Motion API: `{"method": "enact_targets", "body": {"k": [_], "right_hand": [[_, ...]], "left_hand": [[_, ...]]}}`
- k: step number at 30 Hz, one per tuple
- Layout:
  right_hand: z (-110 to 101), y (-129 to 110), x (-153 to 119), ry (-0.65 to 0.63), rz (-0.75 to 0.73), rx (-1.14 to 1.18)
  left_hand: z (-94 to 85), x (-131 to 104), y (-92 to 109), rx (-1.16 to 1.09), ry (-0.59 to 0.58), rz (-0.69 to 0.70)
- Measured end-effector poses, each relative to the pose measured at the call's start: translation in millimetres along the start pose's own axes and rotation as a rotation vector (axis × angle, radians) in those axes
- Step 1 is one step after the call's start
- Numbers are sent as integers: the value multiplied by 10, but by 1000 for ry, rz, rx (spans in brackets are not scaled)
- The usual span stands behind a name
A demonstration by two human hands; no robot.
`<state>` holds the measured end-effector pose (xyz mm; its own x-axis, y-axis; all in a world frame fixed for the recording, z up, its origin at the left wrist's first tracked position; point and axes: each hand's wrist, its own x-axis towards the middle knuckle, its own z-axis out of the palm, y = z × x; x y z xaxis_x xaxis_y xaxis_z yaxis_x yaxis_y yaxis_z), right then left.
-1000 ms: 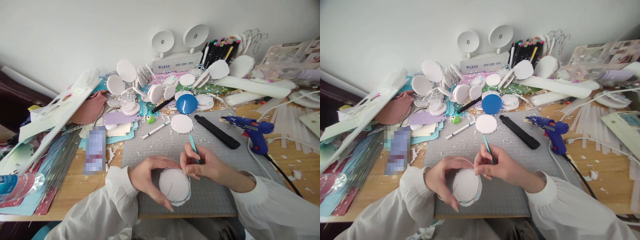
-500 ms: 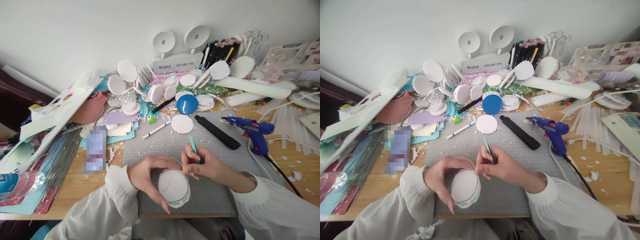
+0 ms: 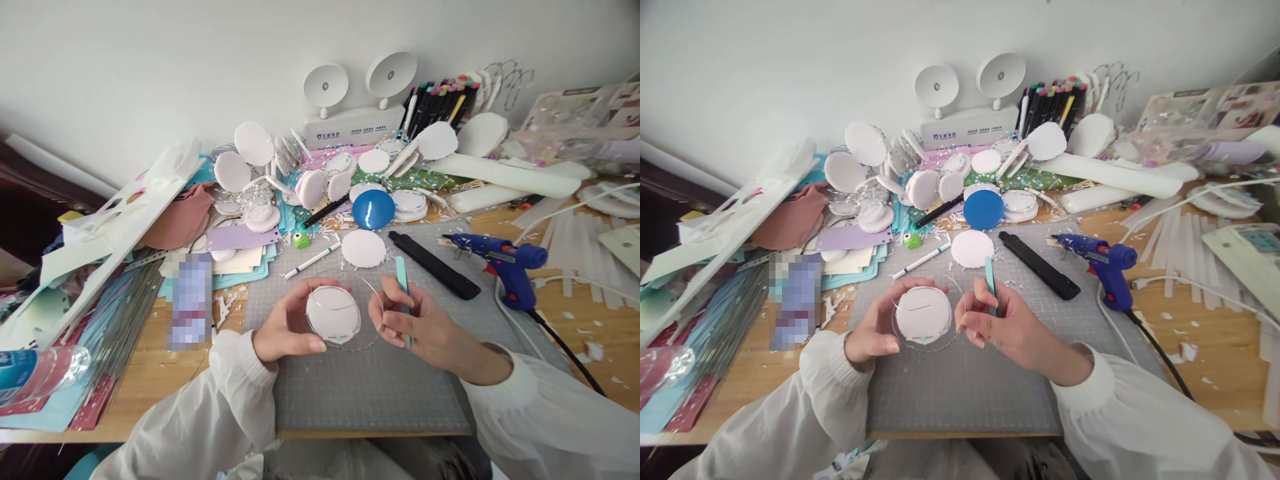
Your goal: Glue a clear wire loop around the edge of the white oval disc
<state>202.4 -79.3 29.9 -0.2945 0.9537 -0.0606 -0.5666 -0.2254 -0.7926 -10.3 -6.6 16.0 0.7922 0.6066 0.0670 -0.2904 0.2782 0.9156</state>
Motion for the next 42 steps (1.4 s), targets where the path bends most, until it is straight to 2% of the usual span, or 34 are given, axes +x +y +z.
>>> {"method": "enact_targets", "body": {"k": [5, 22, 30, 34, 39, 42], "right_hand": [[12, 31, -5, -9, -27, -46], [5, 28, -55, -102, -32, -203], [11, 48, -96, -141, -1, -242], [5, 37, -77, -84, -49, -257], [-28, 32, -38, 67, -84, -287], [-42, 34, -19, 106, -87, -295]], "left_hand": [[40, -53, 12, 30, 26, -30], [31, -93, 25, 45, -109, -244], [4, -68, 5, 87, -183, -231], [-31, -46, 71, 171, -119, -130], [-111, -33, 83, 486, 105, 218], [-93, -49, 45, 677, 171, 325]]}}
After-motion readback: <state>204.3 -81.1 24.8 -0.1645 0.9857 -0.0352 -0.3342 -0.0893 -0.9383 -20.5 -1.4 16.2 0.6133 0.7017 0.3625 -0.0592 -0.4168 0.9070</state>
